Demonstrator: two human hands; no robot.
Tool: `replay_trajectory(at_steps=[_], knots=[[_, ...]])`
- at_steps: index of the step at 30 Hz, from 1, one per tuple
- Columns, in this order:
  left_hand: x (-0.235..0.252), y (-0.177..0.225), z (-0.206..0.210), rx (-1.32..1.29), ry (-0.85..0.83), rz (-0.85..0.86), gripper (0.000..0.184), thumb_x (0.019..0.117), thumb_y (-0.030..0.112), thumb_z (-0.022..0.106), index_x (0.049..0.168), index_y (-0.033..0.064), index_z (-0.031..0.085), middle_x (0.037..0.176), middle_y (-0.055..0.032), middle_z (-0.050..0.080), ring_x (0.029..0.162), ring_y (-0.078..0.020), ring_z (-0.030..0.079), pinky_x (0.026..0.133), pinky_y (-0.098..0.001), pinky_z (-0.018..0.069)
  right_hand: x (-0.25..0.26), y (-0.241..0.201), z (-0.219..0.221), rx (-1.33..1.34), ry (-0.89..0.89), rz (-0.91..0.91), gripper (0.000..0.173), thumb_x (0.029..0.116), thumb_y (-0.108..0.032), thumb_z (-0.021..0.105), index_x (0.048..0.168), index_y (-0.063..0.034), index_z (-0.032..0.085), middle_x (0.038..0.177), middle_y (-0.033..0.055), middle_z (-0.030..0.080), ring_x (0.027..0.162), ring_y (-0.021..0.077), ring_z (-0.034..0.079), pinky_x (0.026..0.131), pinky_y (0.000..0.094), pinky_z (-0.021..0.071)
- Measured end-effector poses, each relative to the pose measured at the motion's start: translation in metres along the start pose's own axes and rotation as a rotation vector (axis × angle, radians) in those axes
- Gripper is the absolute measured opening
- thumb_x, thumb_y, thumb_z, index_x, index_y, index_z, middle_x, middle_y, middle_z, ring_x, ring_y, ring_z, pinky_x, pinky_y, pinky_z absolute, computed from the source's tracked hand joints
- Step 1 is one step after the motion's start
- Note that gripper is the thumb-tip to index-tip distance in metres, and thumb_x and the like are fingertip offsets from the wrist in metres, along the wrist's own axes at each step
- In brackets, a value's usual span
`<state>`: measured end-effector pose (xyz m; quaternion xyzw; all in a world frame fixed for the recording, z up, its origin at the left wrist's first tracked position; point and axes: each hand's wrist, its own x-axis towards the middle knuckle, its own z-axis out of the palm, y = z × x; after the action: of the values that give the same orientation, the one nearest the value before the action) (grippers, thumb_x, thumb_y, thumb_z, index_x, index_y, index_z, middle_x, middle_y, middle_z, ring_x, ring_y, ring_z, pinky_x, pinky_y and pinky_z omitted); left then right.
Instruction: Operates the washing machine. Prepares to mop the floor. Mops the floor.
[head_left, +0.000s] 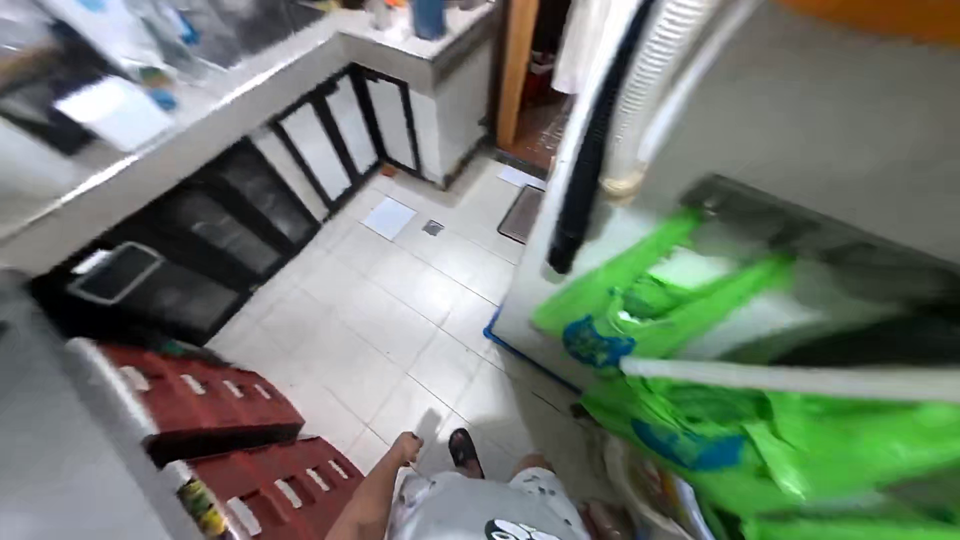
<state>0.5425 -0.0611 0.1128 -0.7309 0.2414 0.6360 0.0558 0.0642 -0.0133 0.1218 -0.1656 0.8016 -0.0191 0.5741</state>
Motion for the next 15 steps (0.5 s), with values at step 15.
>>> replay_trajectory(at_steps=[15], knots=[[0.072,0.069,-0.209,-0.261,0.160,0.018,0.045,0.1083,0.031,0.051,0.141,-0.0001,0.054,0.129,-0.0262,0.063,0.110,-0.0377,0.066,0.095,-0.0527,0.0518,0.081,-0.452,0.239,-0.699,-0.303,-0.304,0.040,0.1096,-0.024,0.046,0.136,0.0045,0.057,0.124,0.0249,0.065,0.104,0.0334,0.067,0.092,0.0473,0.0534]])
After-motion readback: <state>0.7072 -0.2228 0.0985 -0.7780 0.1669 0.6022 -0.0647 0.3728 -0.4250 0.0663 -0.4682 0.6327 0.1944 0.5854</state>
